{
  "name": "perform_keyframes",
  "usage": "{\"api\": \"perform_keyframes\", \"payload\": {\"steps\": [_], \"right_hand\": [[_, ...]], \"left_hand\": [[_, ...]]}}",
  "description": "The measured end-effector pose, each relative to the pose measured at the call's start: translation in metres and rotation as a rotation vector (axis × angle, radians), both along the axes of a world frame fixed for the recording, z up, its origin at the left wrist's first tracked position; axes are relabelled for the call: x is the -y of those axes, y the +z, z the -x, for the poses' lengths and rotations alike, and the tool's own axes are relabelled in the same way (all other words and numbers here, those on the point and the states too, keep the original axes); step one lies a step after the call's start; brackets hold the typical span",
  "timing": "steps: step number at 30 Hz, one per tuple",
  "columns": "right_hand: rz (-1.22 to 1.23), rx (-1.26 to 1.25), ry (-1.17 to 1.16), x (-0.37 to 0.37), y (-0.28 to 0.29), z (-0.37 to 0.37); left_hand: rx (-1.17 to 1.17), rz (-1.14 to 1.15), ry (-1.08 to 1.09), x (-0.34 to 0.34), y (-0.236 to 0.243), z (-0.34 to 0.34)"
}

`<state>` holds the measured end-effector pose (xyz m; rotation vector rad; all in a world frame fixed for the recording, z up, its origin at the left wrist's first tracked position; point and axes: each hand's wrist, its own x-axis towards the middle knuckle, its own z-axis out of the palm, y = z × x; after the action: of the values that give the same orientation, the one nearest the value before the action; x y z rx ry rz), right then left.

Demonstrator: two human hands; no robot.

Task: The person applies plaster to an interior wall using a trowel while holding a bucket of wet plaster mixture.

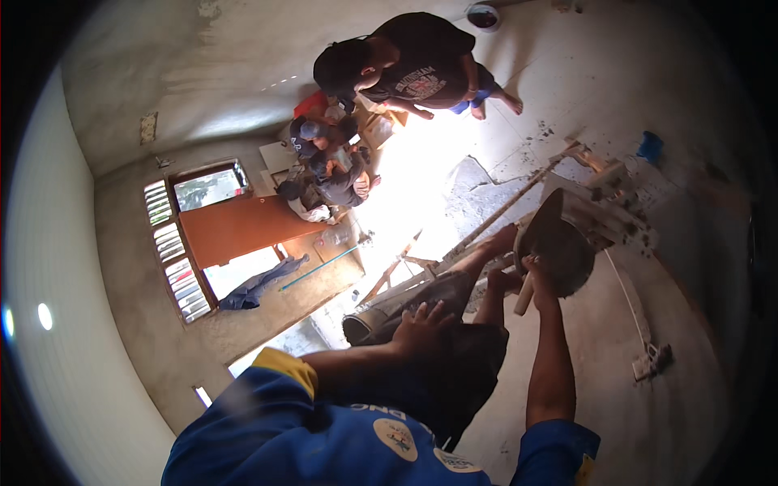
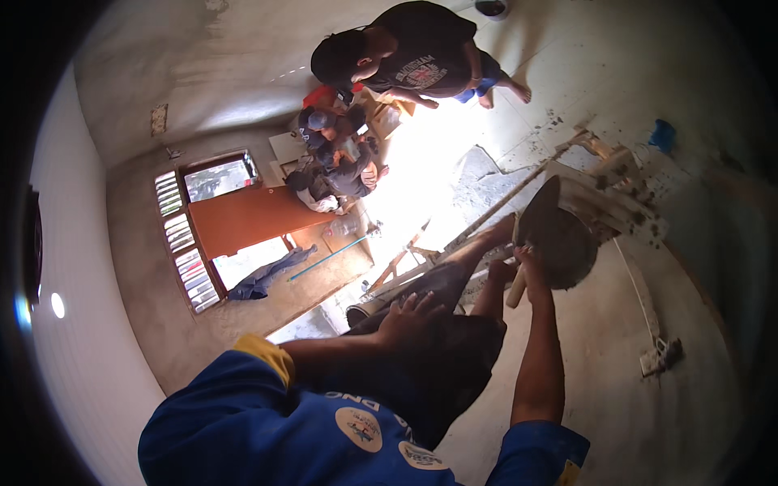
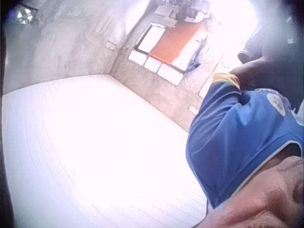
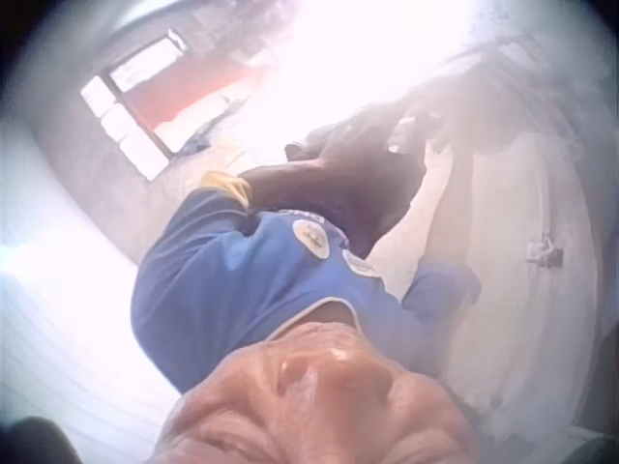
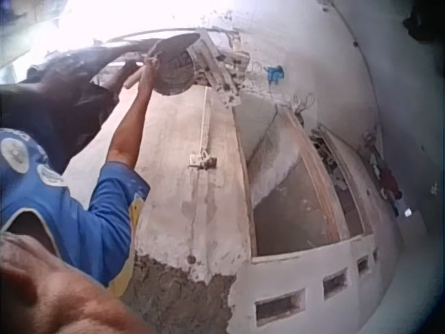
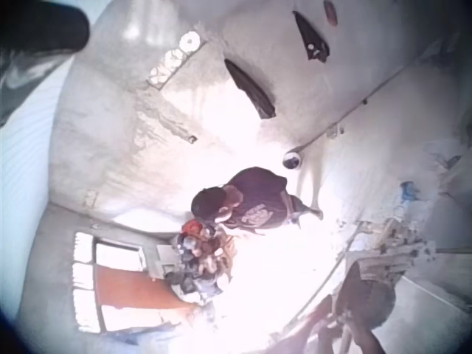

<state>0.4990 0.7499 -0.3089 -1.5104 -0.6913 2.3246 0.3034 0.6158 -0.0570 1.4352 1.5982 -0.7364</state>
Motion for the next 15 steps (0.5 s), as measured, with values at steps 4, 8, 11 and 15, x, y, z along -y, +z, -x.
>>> {"api": "perform_keyframes", "payload": {"steps": [4, 8, 11, 15], "right_hand": [[-0.053, 0.022, -0.083, -0.046, -0.042, 0.044], [-0.172, 0.034, -0.158, -0.060, -0.099, 0.062], [-0.027, 0.101, -0.241, -0.068, -0.092, 0.063], [0.248, 0.092, -0.558, -0.037, -0.062, 0.047]], "left_hand": [[-0.020, -0.046, 0.036, 0.009, -0.010, -0.003], [-0.011, -0.044, 0.059, 0.009, -0.017, -0.001], [0.030, -0.061, 0.071, 0.007, -0.019, 0.004], [0.049, -0.064, 0.131, 0.002, -0.014, 0.006]]}}
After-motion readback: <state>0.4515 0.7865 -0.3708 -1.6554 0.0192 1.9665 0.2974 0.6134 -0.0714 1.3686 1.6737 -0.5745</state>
